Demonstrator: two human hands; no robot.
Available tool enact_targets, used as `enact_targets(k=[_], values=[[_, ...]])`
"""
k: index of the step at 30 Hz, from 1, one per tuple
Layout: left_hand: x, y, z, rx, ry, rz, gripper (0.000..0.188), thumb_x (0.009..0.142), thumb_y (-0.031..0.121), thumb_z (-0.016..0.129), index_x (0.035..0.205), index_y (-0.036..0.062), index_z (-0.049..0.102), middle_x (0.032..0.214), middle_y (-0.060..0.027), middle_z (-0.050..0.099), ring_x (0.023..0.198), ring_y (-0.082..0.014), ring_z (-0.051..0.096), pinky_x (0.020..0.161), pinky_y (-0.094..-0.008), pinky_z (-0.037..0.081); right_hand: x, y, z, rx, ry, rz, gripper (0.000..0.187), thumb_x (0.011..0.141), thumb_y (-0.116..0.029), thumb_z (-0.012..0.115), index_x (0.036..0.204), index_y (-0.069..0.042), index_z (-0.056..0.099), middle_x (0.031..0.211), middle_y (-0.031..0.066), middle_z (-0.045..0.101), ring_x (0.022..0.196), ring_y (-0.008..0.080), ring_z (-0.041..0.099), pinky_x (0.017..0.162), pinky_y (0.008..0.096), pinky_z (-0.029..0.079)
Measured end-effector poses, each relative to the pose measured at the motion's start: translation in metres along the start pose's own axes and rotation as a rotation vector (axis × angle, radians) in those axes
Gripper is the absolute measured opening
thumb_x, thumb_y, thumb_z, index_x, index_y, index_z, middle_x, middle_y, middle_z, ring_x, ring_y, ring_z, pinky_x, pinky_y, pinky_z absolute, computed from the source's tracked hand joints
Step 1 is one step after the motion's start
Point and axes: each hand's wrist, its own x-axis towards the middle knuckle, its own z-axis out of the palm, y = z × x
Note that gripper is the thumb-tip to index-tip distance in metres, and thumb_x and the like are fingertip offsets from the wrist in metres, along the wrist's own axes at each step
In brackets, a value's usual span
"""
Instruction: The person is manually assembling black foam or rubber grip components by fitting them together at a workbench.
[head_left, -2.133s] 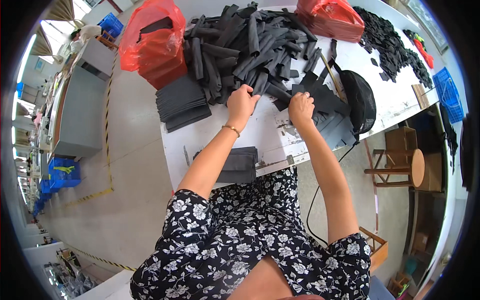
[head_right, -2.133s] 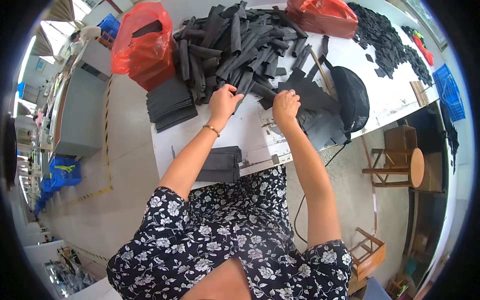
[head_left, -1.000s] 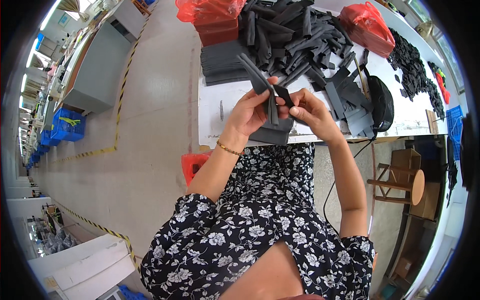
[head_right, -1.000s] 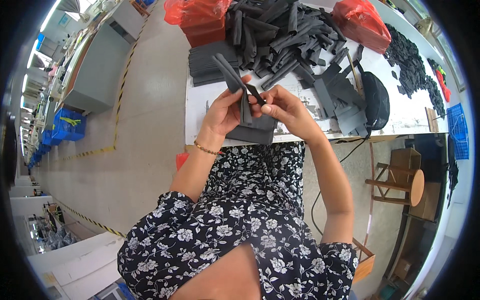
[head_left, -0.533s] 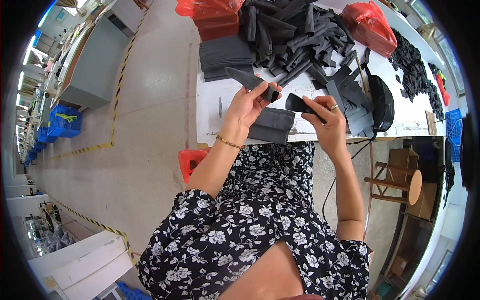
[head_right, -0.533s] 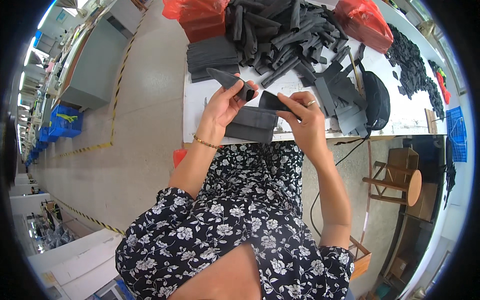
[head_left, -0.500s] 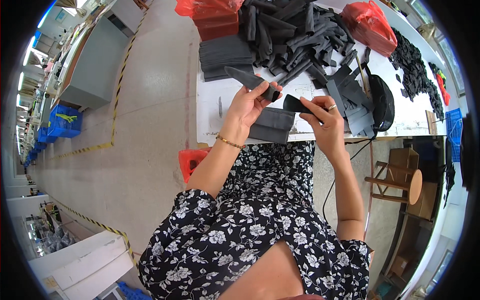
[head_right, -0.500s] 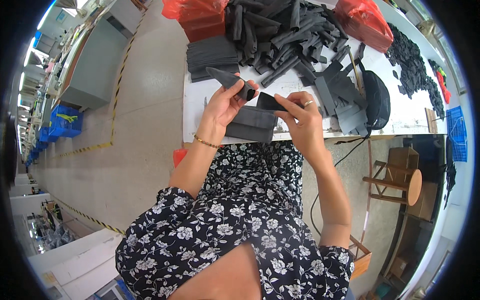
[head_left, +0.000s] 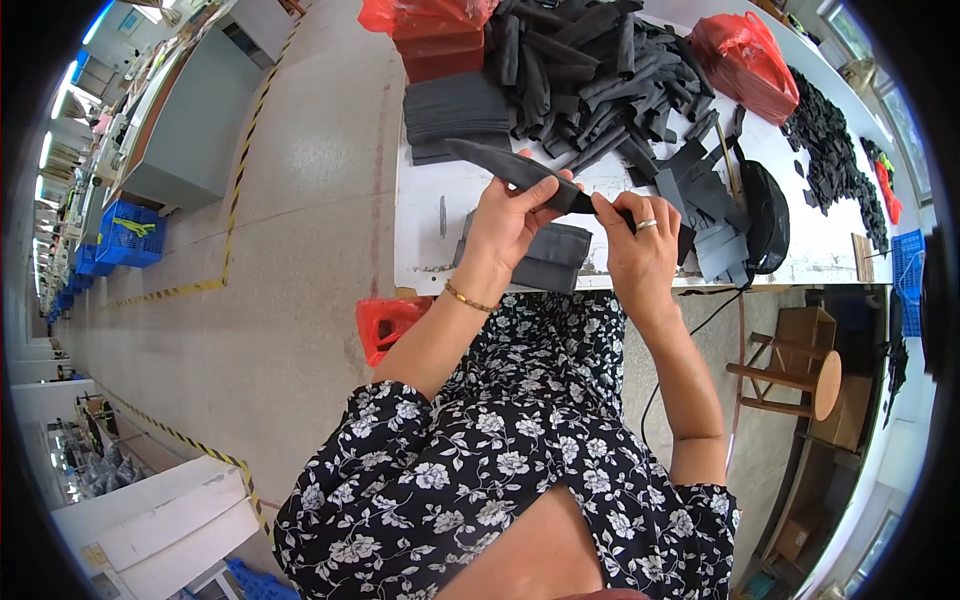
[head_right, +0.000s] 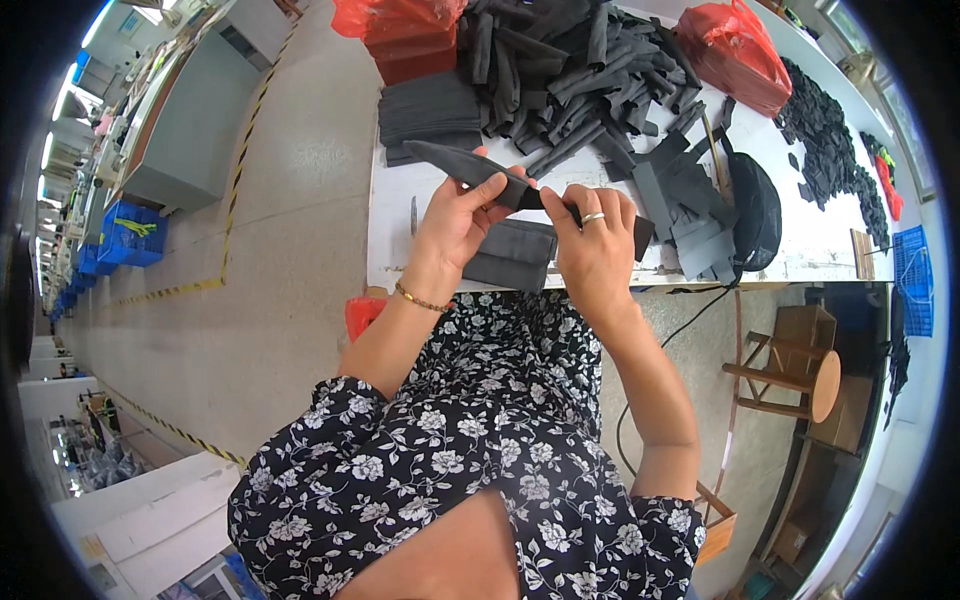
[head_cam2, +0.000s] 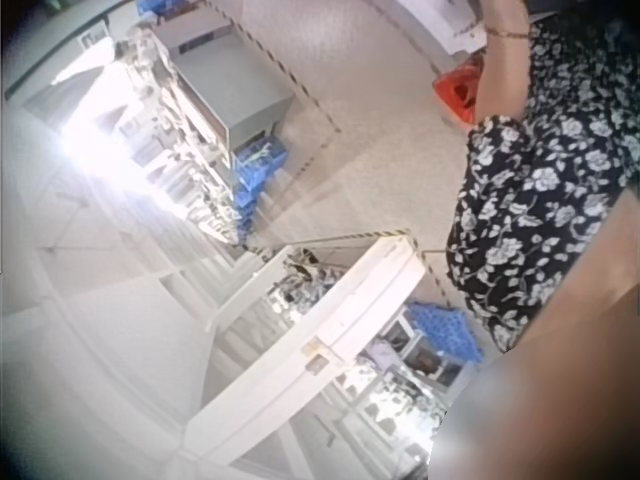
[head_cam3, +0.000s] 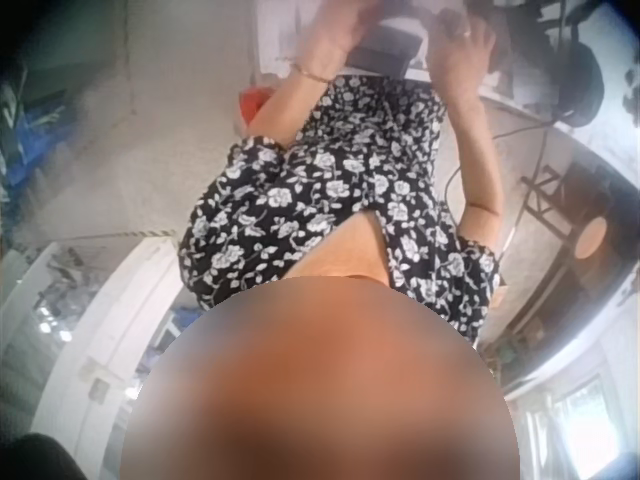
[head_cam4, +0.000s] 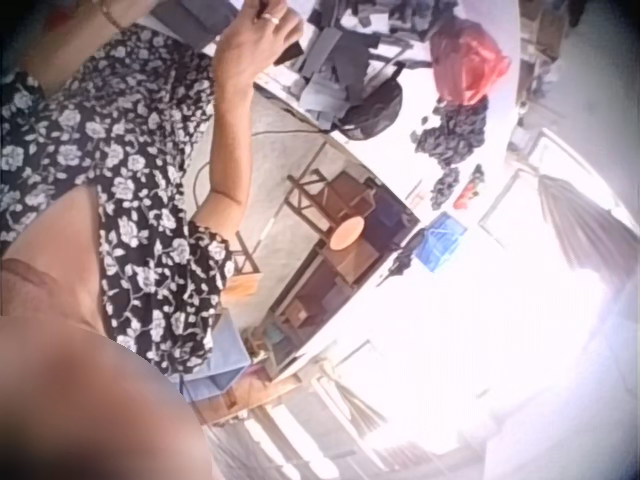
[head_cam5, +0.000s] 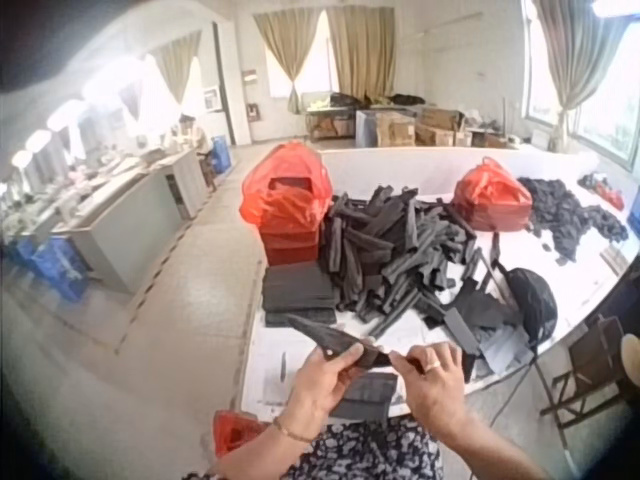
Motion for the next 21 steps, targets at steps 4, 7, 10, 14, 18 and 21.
enact_targets(k=[4,7,10,14,18,21], values=[[-0.015,-0.01,0.022,0.134,0.05,0.183,0.072,0.087,-0.007,0.061,0.145,0.0037,0.02,0.11,-0.0195,0.063,0.097,-0.023,0.067,0.079,-0.0292,0.057,0.002,-0.014,0.007,0.012,-0.005,0.074,0.05,0.072,-0.006,0.071,0.121,-0.01,0.061,0.103,0.0059,0.053,0.092,0.0259,0.053,0.083,0.0403,0.041],[-0.019,-0.012,0.023,0.215,0.01,0.34,0.077,0.083,-0.012,0.061,0.146,-0.0001,0.017,0.109,-0.0172,0.063,0.099,-0.0214,0.065,0.085,-0.0315,0.055,0.003,-0.023,0.007,0.128,0.024,0.175,0.058,0.071,-0.007,0.074,0.126,-0.009,0.057,0.106,0.0095,0.052,0.094,0.028,0.052,0.083,0.0415,0.041],[-0.018,-0.012,0.03,0.052,-0.108,0.293,0.047,0.09,0.004,0.063,0.133,-0.0008,0.043,0.107,-0.0129,0.065,0.101,-0.0202,0.064,0.089,-0.0324,0.052,0.001,-0.033,0.011,0.397,0.056,0.254,0.06,0.071,-0.006,0.076,0.127,-0.006,0.053,0.111,0.0135,0.052,0.1,0.0324,0.052,0.085,0.0451,0.043],[-0.014,-0.006,0.022,0.057,-0.249,0.278,0.025,0.099,0.023,0.052,0.106,0.0009,0.062,0.095,-0.0108,0.068,0.11,-0.0247,0.06,0.098,-0.0388,0.045,-0.013,-0.032,0.004,0.42,0.01,0.234,0.051,0.07,-0.001,0.074,0.116,-0.004,0.053,0.112,0.016,0.054,0.101,0.0364,0.054,0.083,0.044,0.048],[-0.015,-0.017,0.026,0.066,-0.306,0.328,0.026,0.1,0.023,0.05,0.1,0.0011,0.063,0.094,-0.0119,0.068,0.112,-0.0246,0.06,0.101,-0.0392,0.042,-0.015,-0.02,-0.001,0.424,-0.083,0.168,0.041,0.07,0.002,0.071,0.108,-0.004,0.054,0.108,0.0165,0.055,0.093,0.0372,0.055,0.078,0.0434,0.048],[-0.019,-0.03,0.027,-0.047,-0.297,0.225,0.026,0.1,0.024,0.051,0.102,0.0012,0.063,0.101,-0.0152,0.068,0.112,-0.025,0.06,0.102,-0.0394,0.042,-0.001,-0.025,0.001,0.437,-0.055,0.097,0.04,0.069,0.0,0.072,0.105,-0.003,0.054,0.106,0.0165,0.056,0.09,0.0372,0.054,0.076,0.0443,0.048]])
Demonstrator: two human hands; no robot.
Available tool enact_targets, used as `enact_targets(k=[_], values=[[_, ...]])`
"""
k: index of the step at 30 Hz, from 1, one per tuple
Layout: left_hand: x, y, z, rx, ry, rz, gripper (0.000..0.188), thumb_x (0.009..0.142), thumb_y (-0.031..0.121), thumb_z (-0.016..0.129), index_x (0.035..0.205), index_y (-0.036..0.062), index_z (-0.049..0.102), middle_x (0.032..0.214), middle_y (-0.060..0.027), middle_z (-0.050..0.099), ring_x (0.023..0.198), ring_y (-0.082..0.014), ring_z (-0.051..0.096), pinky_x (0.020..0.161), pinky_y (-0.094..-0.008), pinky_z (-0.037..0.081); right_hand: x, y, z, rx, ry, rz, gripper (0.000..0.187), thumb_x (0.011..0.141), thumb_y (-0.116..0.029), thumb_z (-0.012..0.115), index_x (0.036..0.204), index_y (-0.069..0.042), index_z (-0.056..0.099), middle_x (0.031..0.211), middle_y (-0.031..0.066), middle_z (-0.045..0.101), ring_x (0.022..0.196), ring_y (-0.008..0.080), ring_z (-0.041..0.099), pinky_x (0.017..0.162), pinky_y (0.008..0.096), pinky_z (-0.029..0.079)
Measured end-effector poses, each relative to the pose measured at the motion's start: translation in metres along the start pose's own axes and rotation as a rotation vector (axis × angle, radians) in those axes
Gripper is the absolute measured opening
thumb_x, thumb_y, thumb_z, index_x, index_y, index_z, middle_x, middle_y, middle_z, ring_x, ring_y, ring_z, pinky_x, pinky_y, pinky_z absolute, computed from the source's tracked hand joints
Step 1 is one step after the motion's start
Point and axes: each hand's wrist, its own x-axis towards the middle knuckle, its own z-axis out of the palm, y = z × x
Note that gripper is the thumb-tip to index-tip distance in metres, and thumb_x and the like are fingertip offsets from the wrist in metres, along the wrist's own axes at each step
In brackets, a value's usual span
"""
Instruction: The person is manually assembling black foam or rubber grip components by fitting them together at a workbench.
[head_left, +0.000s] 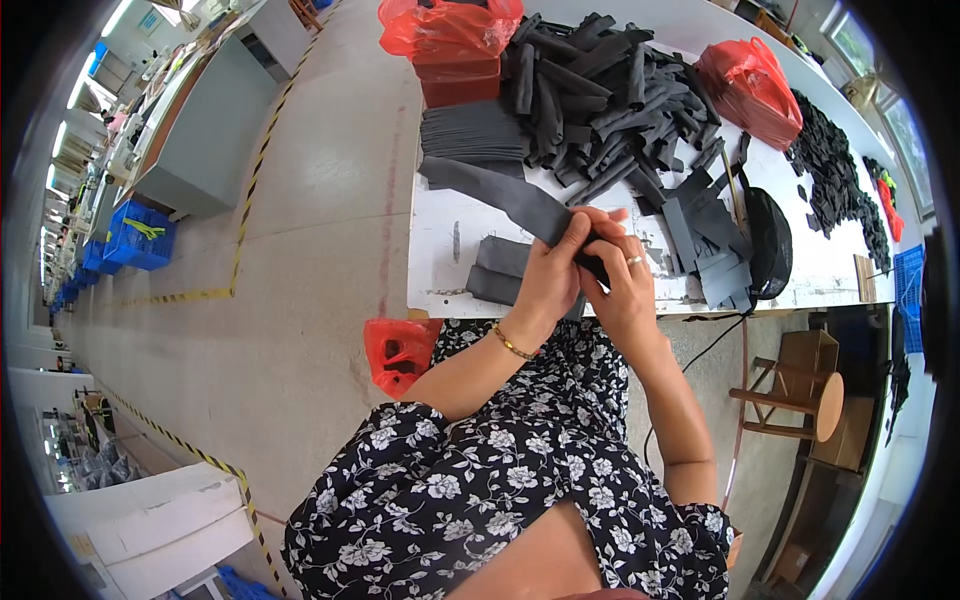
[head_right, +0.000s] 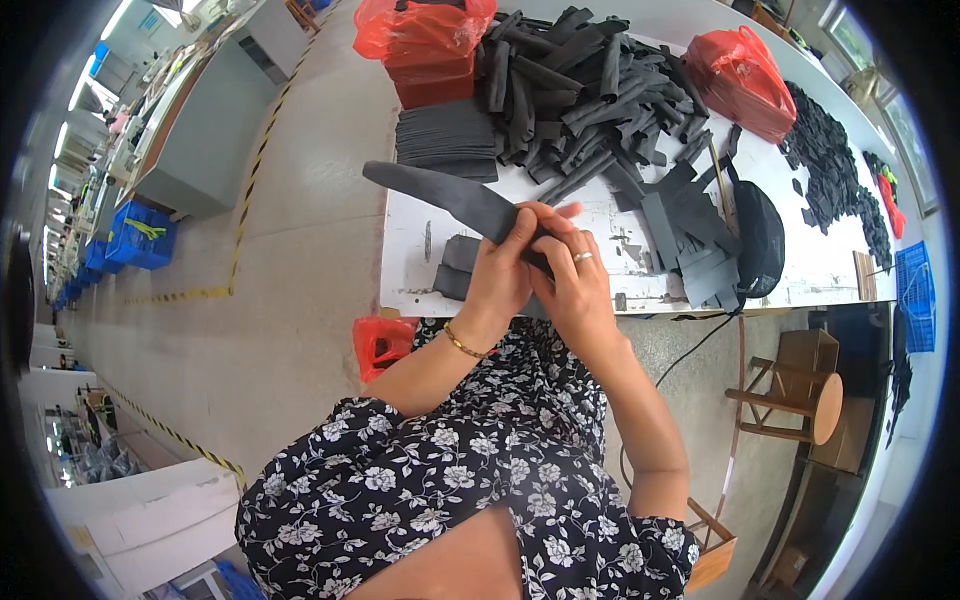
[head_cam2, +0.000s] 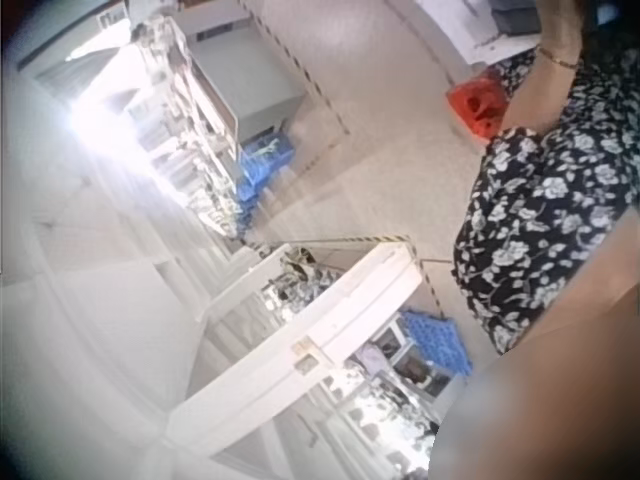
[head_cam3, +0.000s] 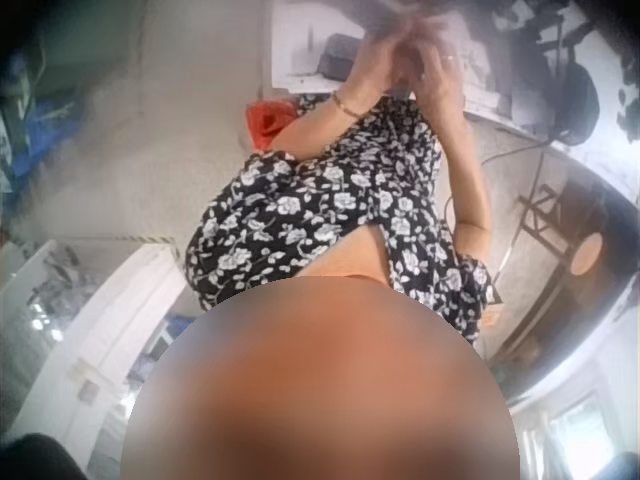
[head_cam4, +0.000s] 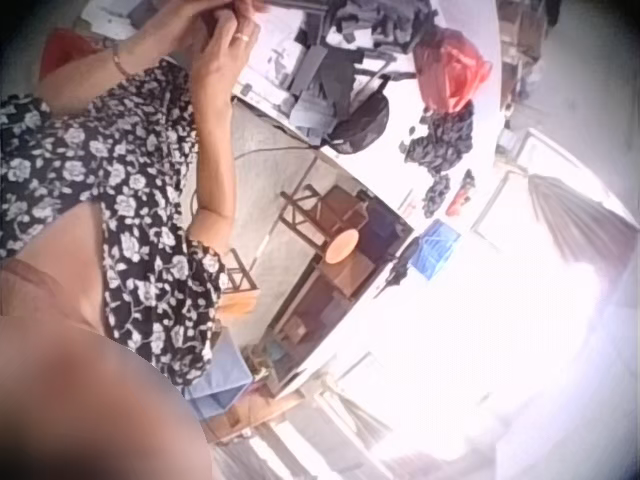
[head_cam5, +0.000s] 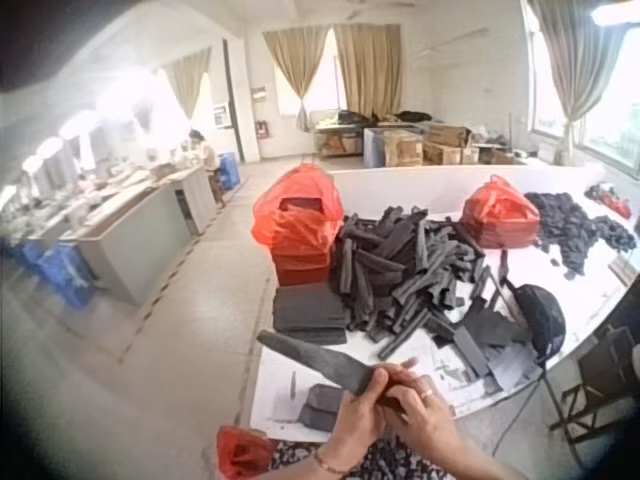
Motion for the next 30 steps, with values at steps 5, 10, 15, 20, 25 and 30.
enact_targets(k=[5,10,15,20,25,30], values=[[0.002,0.017,-0.005,-0.022,0.09,0.015,0.027,0.1,0.026,0.05,0.107,0.0018,0.061,0.107,-0.0152,0.068,0.118,-0.0258,0.056,0.103,-0.0399,0.042,-0.005,0.004,-0.013,-0.066,-0.09,0.02,0.038,0.069,0.0,0.074,0.102,-0.004,0.055,0.106,0.0151,0.058,0.09,0.0347,0.057,0.075,0.0428,0.049],[-0.002,-0.005,0.005,-0.174,0.078,-0.034,0.03,0.1,0.028,0.049,0.106,0.0007,0.061,0.109,-0.0151,0.067,0.109,-0.023,0.061,0.1,-0.0374,0.044,0.007,0.007,-0.002,-0.002,-0.061,-0.081,0.029,0.071,0.001,0.072,0.096,-0.002,0.058,0.104,0.0151,0.058,0.087,0.0346,0.06,0.069,0.042,0.051],[-0.003,-0.001,0.001,-0.123,0.171,-0.088,0.031,0.1,0.027,0.05,0.107,-0.001,0.061,0.106,-0.0148,0.067,0.109,-0.0236,0.061,0.098,-0.038,0.046,0.001,0.004,-0.008,-0.053,-0.112,-0.009,0.025,0.074,0.002,0.07,0.096,-0.001,0.058,0.101,0.0136,0.059,0.088,0.0329,0.059,0.071,0.041,0.051],[0.01,0.024,0.002,-0.247,0.305,-0.072,0.03,0.1,0.026,0.051,0.108,-0.0017,0.06,0.103,-0.0147,0.068,0.103,-0.0252,0.064,0.093,-0.0385,0.049,0.0,0.023,-0.022,-0.035,-0.15,-0.121,0.022,0.073,0.003,0.071,0.092,-0.001,0.059,0.095,0.012,0.059,0.082,0.0307,0.06,0.068,0.0393,0.05],[0.01,0.022,0.015,-0.148,0.116,0.116,0.027,0.099,0.024,0.052,0.107,-0.0003,0.058,0.093,-0.0129,0.068,0.1,-0.03,0.066,0.096,-0.0409,0.048,0.022,0.018,-0.031,-0.015,-0.042,-0.249,0.026,0.069,0.009,0.069,0.091,0.001,0.058,0.093,0.0122,0.059,0.076,0.0303,0.059,0.064,0.0381,0.049],[0.003,0.019,0.017,-0.151,0.078,0.135,0.027,0.1,0.027,0.051,0.108,0.0015,0.056,0.092,-0.0105,0.068,0.112,-0.0308,0.061,0.103,-0.0414,0.042,0.022,0.014,-0.028,0.017,-0.011,-0.268,0.029,0.065,0.011,0.069,0.09,0.002,0.058,0.093,0.0134,0.06,0.073,0.0301,0.059,0.06,0.0373,0.049]])
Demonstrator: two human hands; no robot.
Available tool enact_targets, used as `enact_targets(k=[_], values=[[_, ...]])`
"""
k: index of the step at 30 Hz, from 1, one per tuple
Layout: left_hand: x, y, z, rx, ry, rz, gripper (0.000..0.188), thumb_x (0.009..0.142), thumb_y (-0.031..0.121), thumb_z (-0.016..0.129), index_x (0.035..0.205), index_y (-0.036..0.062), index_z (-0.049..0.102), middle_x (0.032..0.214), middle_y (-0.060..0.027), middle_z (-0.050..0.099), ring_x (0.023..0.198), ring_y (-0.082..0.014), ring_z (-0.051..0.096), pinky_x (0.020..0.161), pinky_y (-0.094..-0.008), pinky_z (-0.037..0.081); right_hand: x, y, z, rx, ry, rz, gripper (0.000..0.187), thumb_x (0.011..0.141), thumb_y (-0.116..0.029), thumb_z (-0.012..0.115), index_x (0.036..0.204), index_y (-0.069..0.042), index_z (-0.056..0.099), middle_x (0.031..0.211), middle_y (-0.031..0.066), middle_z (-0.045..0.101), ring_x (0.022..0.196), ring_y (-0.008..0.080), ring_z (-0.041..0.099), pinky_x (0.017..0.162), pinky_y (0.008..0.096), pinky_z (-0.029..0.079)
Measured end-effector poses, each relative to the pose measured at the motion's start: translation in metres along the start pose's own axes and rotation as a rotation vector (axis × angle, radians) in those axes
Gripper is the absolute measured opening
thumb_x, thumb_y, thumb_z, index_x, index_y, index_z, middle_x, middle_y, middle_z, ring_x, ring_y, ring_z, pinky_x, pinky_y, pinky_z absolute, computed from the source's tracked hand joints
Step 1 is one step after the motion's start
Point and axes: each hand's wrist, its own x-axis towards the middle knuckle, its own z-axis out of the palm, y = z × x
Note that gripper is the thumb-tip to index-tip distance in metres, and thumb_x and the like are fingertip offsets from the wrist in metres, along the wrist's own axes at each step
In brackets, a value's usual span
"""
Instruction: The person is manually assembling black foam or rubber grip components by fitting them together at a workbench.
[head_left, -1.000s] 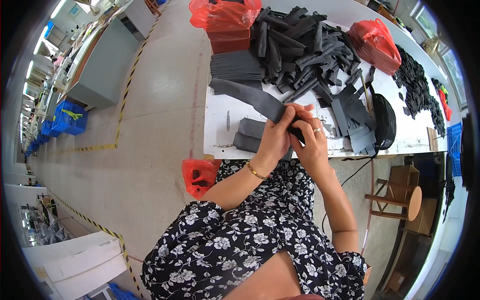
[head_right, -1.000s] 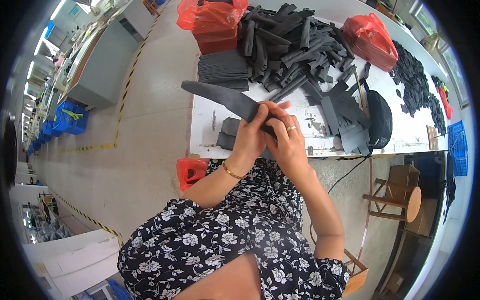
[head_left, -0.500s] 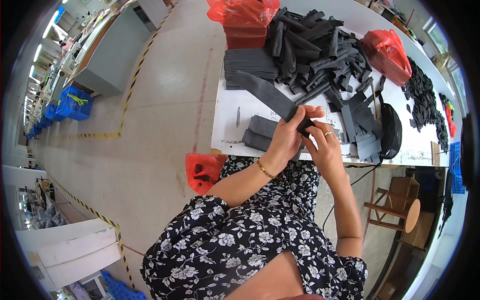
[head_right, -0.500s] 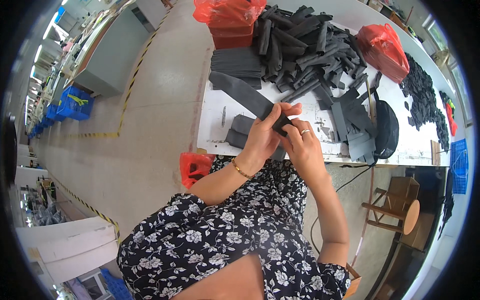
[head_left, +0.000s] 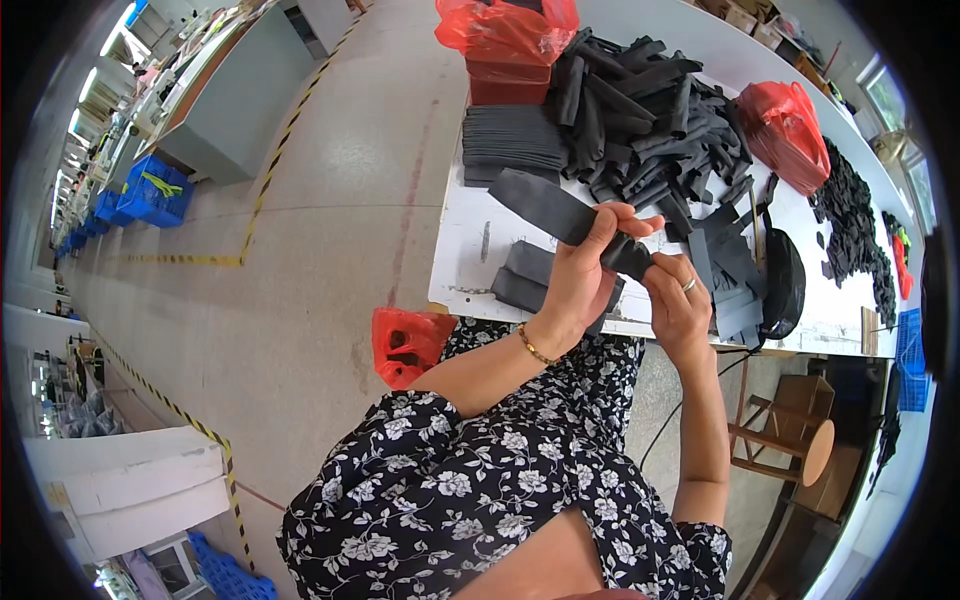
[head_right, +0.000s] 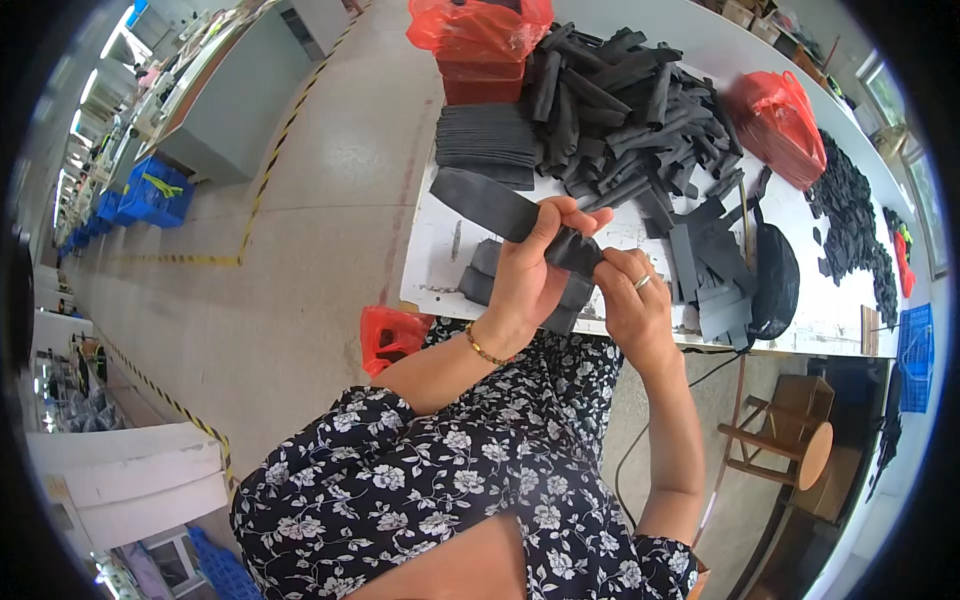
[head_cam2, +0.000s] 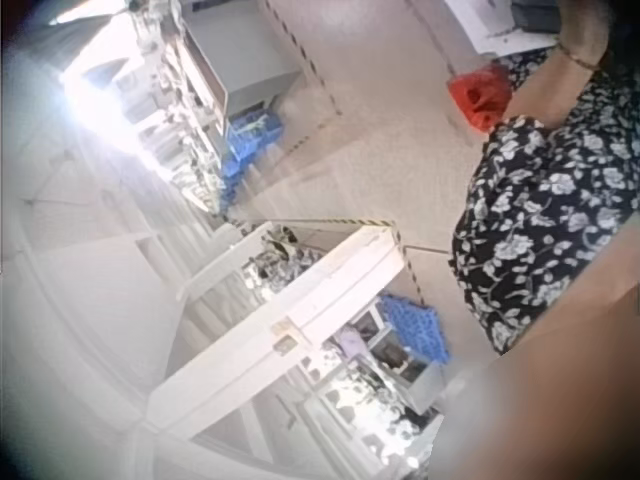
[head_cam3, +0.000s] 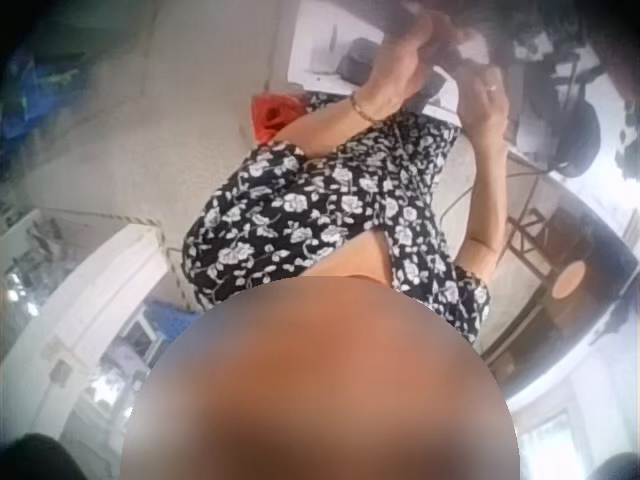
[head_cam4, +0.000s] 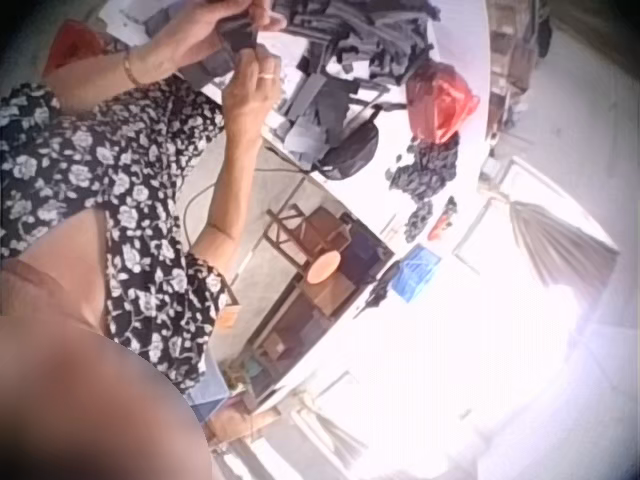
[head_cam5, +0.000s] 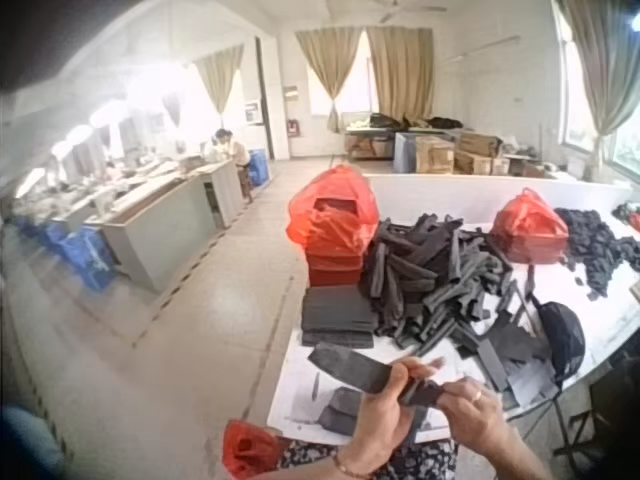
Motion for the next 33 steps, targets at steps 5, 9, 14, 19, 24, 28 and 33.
enact_targets(k=[5,9,14,19,24,28,33], values=[[-0.004,-0.002,0.002,-0.048,0.047,-0.047,0.028,0.1,0.027,0.05,0.11,0.0021,0.054,0.09,-0.0098,0.067,0.117,-0.031,0.058,0.106,-0.0418,0.04,0.0,-0.001,0.005,-0.003,0.02,-0.003,0.03,0.064,0.011,0.069,0.091,0.002,0.059,0.094,0.0134,0.061,0.073,0.0296,0.06,0.059,0.037,0.049],[-0.006,-0.004,0.003,-0.05,0.05,-0.035,0.027,0.1,0.028,0.05,0.109,0.0029,0.053,0.09,-0.0089,0.067,0.118,-0.0296,0.058,0.106,-0.0412,0.04,0.0,-0.001,0.007,0.016,-0.003,0.0,0.03,0.065,0.011,0.069,0.091,0.002,0.059,0.094,0.0136,0.061,0.074,0.0297,0.06,0.058,0.0372,0.049],[-0.007,-0.008,0.0,-0.076,0.049,-0.034,0.026,0.1,0.027,0.05,0.108,0.0034,0.053,0.09,-0.008,0.068,0.118,-0.0287,0.058,0.107,-0.0398,0.04,0.0,-0.003,0.009,0.032,-0.016,0.005,0.03,0.065,0.012,0.068,0.091,0.002,0.058,0.095,0.014,0.06,0.075,0.0297,0.06,0.059,0.0375,0.05],[-0.01,-0.009,0.0,-0.088,0.049,-0.022,0.026,0.1,0.026,0.05,0.109,0.0026,0.054,0.091,-0.0082,0.068,0.119,-0.0301,0.057,0.106,-0.0394,0.04,-0.001,-0.003,0.013,0.023,-0.021,0.006,0.03,0.065,0.012,0.067,0.091,0.001,0.058,0.095,0.0143,0.06,0.075,0.0303,0.06,0.06,0.037,0.05],[-0.007,-0.014,-0.002,-0.081,0.058,-0.041,0.028,0.1,0.026,0.05,0.111,0.0015,0.056,0.096,-0.0103,0.069,0.12,-0.0314,0.056,0.106,-0.0398,0.041,-0.007,-0.003,0.014,0.042,-0.038,0.121,0.023,0.073,0.01,0.066,0.094,0.002,0.059,0.097,0.0141,0.061,0.078,0.0296,0.061,0.064,0.0372,0.051],[0.0,-0.008,-0.005,0.041,0.085,-0.015,0.037,0.099,0.032,0.05,0.117,0.0001,0.055,0.108,-0.0154,0.067,0.122,-0.0309,0.054,0.105,-0.0414,0.04,-0.003,-0.019,0.027,0.521,0.092,0.668,0.014,0.084,0.0,0.066,0.095,0.004,0.059,0.107,0.0111,0.064,0.085,0.0179,0.063,0.076,0.0339,0.052],[0.017,0.016,-0.008,-0.011,0.001,0.075,0.032,0.099,0.03,0.05,0.111,0.0025,0.059,0.115,-0.0194,0.064,0.128,-0.0282,0.049,0.114,-0.0425,0.031,-0.015,-0.017,0.045,0.764,0.609,0.779,0.007,0.09,-0.007,0.064,0.088,0.0,0.062,0.103,0.005,0.06,0.085,0.0124,0.058,0.079,0.0288,0.05]])
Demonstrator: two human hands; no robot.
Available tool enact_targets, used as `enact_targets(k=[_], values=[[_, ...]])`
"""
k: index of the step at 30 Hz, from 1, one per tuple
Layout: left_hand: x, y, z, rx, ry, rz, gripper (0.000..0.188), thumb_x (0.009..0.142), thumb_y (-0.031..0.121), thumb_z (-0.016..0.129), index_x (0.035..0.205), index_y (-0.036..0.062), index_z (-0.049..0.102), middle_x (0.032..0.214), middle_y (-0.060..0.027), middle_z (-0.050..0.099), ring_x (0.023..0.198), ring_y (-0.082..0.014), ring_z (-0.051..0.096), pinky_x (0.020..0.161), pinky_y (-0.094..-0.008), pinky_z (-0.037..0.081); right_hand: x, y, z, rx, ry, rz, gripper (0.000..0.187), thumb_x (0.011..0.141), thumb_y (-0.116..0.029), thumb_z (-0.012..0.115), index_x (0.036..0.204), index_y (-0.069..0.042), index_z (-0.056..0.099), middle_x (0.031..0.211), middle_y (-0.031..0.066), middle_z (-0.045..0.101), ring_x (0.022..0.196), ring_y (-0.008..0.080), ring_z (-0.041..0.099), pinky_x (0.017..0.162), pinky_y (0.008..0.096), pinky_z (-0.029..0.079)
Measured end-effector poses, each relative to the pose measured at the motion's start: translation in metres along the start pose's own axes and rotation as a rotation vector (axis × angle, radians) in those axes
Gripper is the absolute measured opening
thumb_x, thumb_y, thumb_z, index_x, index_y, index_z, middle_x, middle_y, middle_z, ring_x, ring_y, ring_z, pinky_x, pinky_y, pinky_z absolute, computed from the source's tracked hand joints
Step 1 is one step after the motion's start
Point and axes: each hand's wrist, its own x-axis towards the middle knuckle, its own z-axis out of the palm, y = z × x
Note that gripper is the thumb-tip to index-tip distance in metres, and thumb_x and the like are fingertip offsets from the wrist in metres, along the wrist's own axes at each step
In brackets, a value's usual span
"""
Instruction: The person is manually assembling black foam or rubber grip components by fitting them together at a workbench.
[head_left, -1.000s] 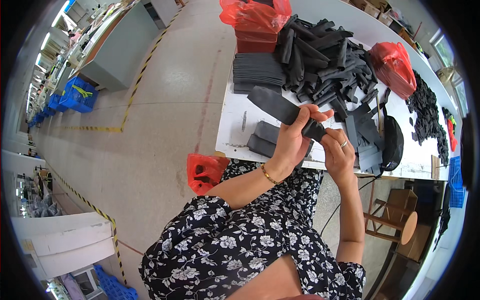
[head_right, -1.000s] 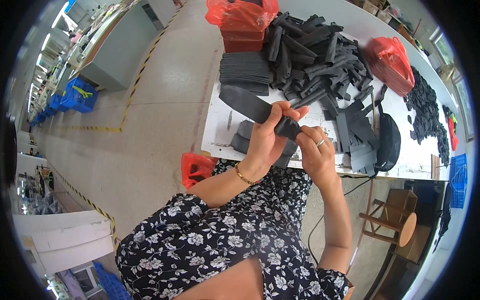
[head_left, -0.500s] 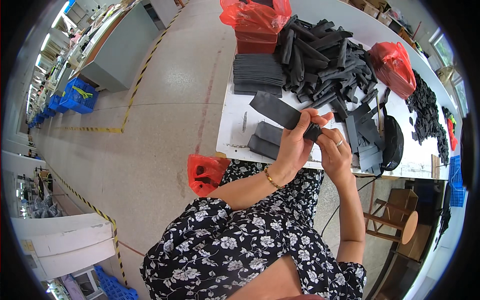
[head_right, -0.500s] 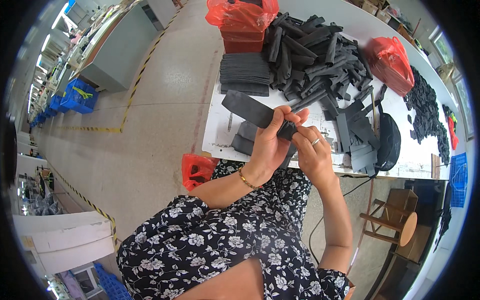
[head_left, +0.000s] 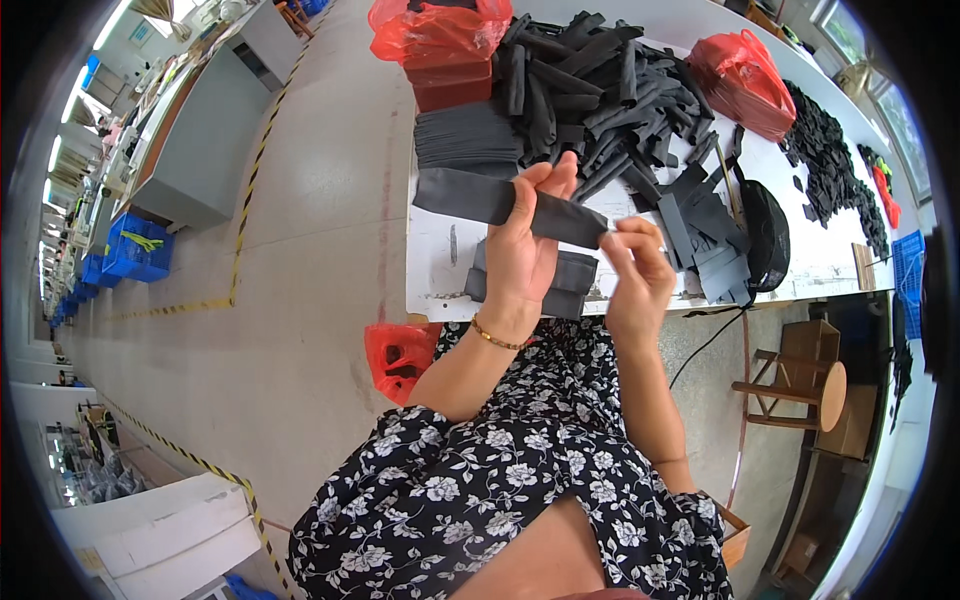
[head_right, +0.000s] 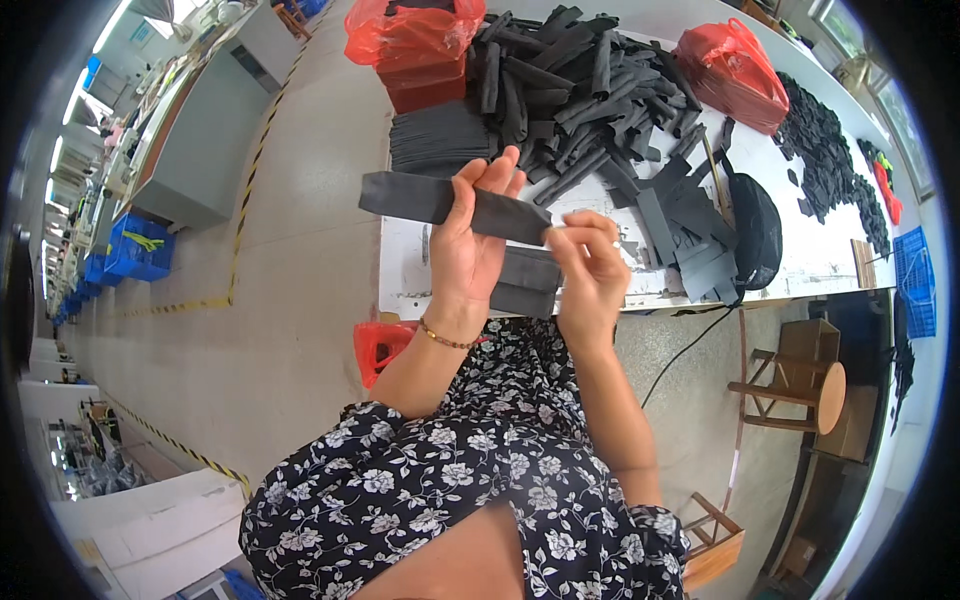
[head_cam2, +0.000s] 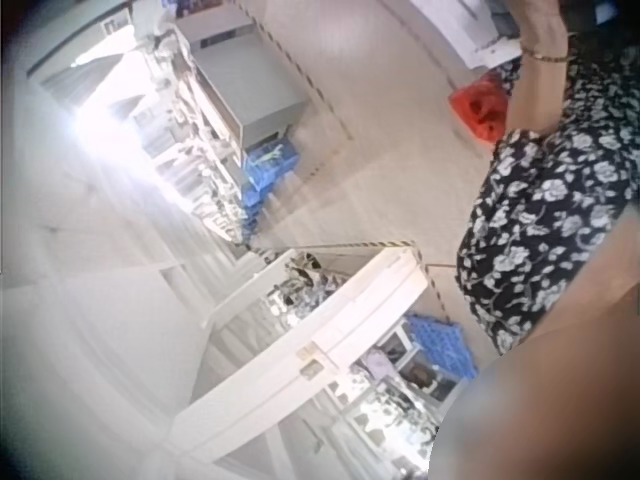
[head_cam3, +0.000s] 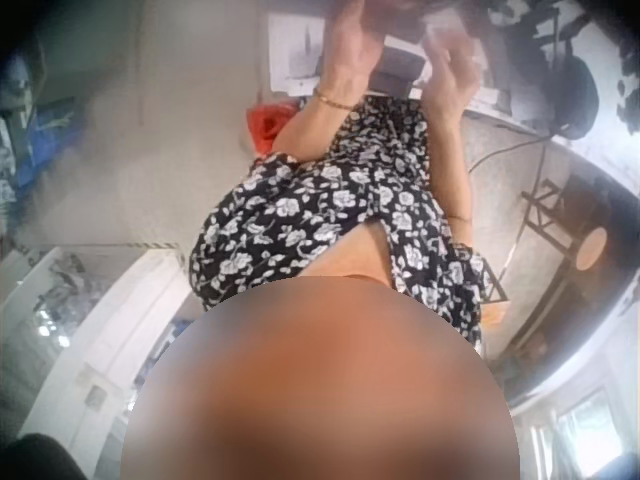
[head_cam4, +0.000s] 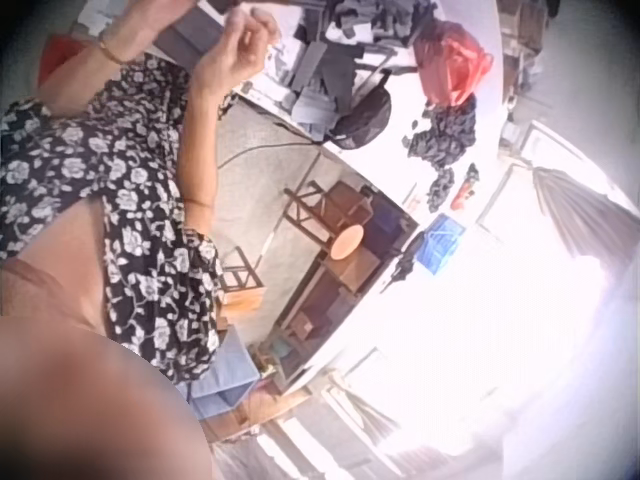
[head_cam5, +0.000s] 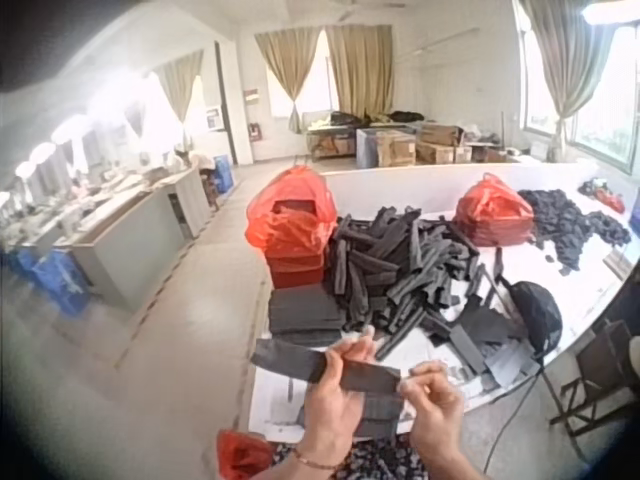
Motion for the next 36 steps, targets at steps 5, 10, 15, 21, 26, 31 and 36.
enact_targets(k=[5,10,15,21,26,31,36], values=[[0.008,0.008,-0.008,0.117,-0.18,0.085,0.029,0.1,0.03,0.047,0.111,0.0079,0.061,0.11,-0.0076,0.069,0.135,-0.0314,0.04,0.115,-0.0503,0.028,0.009,-0.019,-0.006,0.29,-0.037,0.31,0.021,0.094,-0.011,0.061,0.111,0.001,0.061,0.101,0.0055,0.062,0.082,0.0132,0.06,0.08,0.0286,0.05],[-0.001,0.011,-0.016,0.081,-0.126,-0.009,0.032,0.096,0.029,0.057,0.111,0.0013,0.062,0.106,-0.0162,0.068,0.115,-0.0352,0.057,0.1,-0.0481,0.046,0.009,-0.017,0.003,-0.426,-0.083,-0.245,0.01,0.083,0.0,0.069,0.092,0.001,0.067,0.082,0.0059,0.061,0.073,0.0156,0.058,0.067,0.0258,0.046],[-0.011,0.033,-0.055,0.122,0.197,0.015,0.023,0.091,0.019,0.065,0.103,-0.0005,0.065,0.096,-0.0156,0.07,0.094,-0.0317,0.068,0.088,-0.0445,0.056,-0.003,-0.014,-0.005,-0.534,-0.154,-0.452,0.015,0.077,0.007,0.071,0.09,0.0,0.069,0.082,0.0064,0.061,0.07,0.0167,0.058,0.061,0.0258,0.047],[-0.017,0.047,-0.058,0.218,0.304,-0.017,0.026,0.092,0.017,0.064,0.105,-0.0054,0.061,0.095,-0.0172,0.067,0.094,-0.0333,0.067,0.089,-0.0428,0.054,-0.008,-0.006,-0.01,-0.253,-0.224,0.21,0.013,0.089,-0.009,0.067,0.093,0.003,0.07,0.082,-0.0001,0.06,0.08,0.0077,0.051,0.072,0.0216,0.041],[-0.051,0.055,-0.076,0.93,0.429,0.119,0.018,0.088,0.014,0.07,0.092,-0.0029,0.069,0.084,-0.0073,0.066,0.073,-0.0116,0.06,0.071,-0.0194,0.045,-0.029,0.019,-0.022,-0.301,-0.231,0.41,0.017,0.087,-0.012,0.07,0.099,0.0,0.067,0.081,-0.0001,0.061,0.072,0.0072,0.053,0.066,0.0226,0.045],[-0.09,0.04,-0.132,1.306,0.408,0.204,0.017,0.079,0.016,0.079,0.087,0.0029,0.072,0.086,-0.0001,0.052,0.074,-0.0076,0.048,0.064,-0.0222,0.04,-0.068,0.049,-0.025,-0.752,-0.271,0.376,0.022,0.084,-0.013,0.073,0.095,-0.001,0.059,0.072,0.0036,0.061,0.068,0.01,0.056,0.063,0.0265,0.048],[-0.089,0.022,-0.157,1.66,0.393,0.364,0.02,0.073,0.022,0.083,0.084,0.0084,0.072,0.086,-0.0015,0.049,0.082,-0.0153,0.048,0.067,-0.0283,0.039,-0.071,0.065,-0.026,-0.961,-0.286,0.26,0.022,0.082,-0.017,0.073,0.087,-0.003,0.056,0.071,0.0076,0.06,0.066,0.0213,0.059,0.061,0.0334,0.048]])
